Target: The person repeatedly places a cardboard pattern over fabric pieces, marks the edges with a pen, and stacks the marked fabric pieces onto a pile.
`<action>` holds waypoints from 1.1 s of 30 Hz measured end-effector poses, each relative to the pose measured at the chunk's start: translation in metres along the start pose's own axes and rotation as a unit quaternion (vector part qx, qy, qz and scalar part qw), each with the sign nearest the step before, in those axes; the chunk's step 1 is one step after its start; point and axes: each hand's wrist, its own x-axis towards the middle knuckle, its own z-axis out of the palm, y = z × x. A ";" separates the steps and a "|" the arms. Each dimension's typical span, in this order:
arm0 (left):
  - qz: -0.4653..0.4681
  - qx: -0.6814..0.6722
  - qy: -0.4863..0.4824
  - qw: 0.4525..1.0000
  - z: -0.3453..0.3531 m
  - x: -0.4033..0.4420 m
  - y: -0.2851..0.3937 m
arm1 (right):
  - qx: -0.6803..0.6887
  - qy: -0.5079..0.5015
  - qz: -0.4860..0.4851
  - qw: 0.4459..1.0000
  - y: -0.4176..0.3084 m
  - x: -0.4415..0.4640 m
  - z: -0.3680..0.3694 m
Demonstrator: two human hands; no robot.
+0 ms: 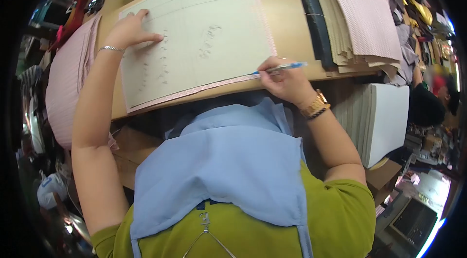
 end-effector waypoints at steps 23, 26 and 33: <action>-0.054 -0.078 0.164 0.982 0.039 -0.040 -0.009 | -0.079 0.123 0.020 0.989 0.045 0.035 -0.003; -0.070 -0.125 0.265 0.954 0.078 -0.061 -0.019 | -0.058 0.135 0.022 0.989 0.042 0.036 0.000; -0.058 -0.312 0.279 0.906 0.095 -0.079 -0.021 | -0.118 0.122 0.001 0.986 0.040 0.039 0.000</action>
